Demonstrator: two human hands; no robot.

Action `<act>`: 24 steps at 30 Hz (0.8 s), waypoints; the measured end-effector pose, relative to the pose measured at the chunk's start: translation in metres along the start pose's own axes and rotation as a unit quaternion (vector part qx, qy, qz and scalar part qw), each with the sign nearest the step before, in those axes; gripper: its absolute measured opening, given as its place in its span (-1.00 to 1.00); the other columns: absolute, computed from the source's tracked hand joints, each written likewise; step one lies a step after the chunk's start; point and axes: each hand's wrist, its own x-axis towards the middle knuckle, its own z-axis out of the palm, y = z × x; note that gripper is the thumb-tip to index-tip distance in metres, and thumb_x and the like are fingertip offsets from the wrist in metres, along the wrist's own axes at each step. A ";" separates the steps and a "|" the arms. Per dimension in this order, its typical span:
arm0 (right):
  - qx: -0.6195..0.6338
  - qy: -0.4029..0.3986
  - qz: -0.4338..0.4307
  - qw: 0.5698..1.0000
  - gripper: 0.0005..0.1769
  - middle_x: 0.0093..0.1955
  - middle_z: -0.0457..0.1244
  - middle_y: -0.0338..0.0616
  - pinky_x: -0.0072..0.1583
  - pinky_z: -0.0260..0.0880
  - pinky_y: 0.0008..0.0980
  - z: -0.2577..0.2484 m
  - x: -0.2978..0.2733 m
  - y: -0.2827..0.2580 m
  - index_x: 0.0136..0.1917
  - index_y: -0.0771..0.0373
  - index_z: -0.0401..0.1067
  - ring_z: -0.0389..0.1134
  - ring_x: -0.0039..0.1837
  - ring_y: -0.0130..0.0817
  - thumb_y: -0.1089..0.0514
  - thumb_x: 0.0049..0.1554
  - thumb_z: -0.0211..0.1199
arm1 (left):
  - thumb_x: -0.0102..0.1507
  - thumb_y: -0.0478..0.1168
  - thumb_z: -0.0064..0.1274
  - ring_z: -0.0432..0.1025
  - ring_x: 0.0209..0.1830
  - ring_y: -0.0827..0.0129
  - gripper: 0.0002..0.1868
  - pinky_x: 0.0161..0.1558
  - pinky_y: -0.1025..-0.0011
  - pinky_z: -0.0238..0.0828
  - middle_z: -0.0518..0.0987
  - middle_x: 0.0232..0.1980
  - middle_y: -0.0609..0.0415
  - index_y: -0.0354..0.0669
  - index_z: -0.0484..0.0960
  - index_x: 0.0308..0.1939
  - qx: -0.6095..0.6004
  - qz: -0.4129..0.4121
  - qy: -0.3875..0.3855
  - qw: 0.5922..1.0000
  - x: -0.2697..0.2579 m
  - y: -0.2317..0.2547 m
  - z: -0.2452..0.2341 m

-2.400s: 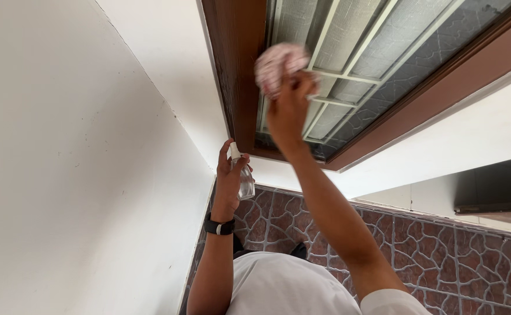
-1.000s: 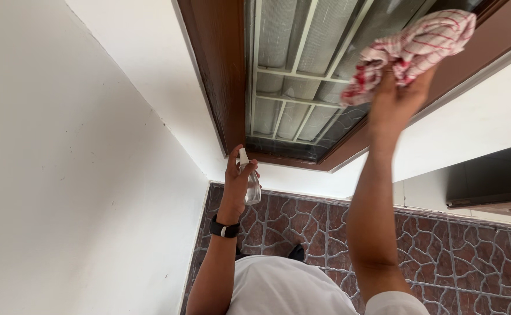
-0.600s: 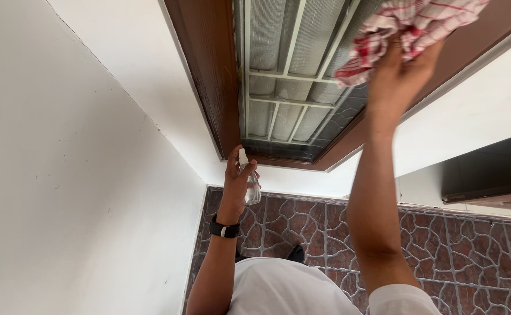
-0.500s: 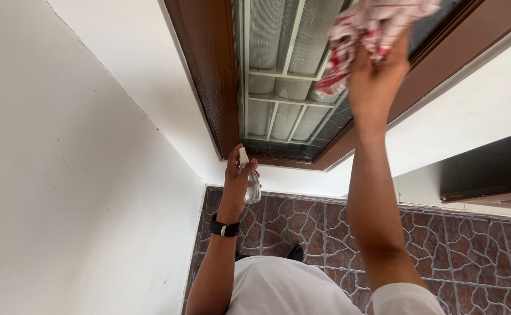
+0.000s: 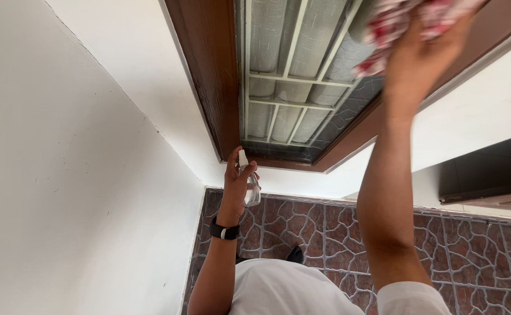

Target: The person cleans a window frame and glass pane using a spray bottle and a cloth. They repeatedly spray the surface and wipe it down with a red and white checkered cloth, focusing on the upper sections of the window.

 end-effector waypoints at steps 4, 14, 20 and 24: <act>-0.041 -0.018 -0.033 0.998 -0.59 0.29 0.37 0.01 0.38 0.45 -0.23 0.012 0.004 -0.005 0.46 0.34 0.23 0.43 0.32 -0.20 0.48 0.41 0.21 | 0.24 -0.17 0.14 0.49 -0.27 0.42 -0.23 -0.34 0.36 0.55 0.55 -0.19 0.11 0.07 0.20 0.52 -0.001 0.000 0.001 1.000 0.002 -0.001 0.000; 0.004 0.007 0.003 1.000 -0.92 -0.20 0.23 -0.21 -0.26 0.08 -0.41 -0.024 0.023 0.027 0.16 0.37 0.38 0.13 -0.32 -0.44 0.44 0.42 0.14 | 0.24 -0.16 0.16 0.48 -0.28 0.39 -0.22 -0.36 0.34 0.54 0.53 -0.13 0.05 0.07 0.21 0.52 -0.008 -0.006 -0.009 1.000 0.001 -0.001 0.007; -0.157 -0.117 -0.134 0.971 -0.88 -0.24 0.23 -0.16 -0.26 0.07 -0.35 0.020 0.013 -0.005 -0.03 0.37 0.39 0.16 -0.33 -0.42 0.42 0.39 0.24 | 0.25 -0.17 0.14 0.49 -0.25 0.41 -0.23 -0.32 0.33 0.57 0.55 -0.11 0.07 0.08 0.19 0.52 0.008 -0.011 -0.035 0.999 0.009 -0.008 0.019; -0.121 -0.040 -0.085 0.988 -0.83 -0.21 0.23 -0.09 -0.12 0.25 -0.33 -0.010 0.029 0.018 -0.03 0.40 0.38 0.26 -0.21 -0.32 0.35 0.46 0.16 | 0.32 -0.19 0.17 0.49 -0.21 0.39 -0.26 -0.27 0.41 0.45 0.57 -0.09 0.04 0.03 0.24 0.56 0.015 0.009 -0.058 0.998 0.005 -0.018 0.019</act>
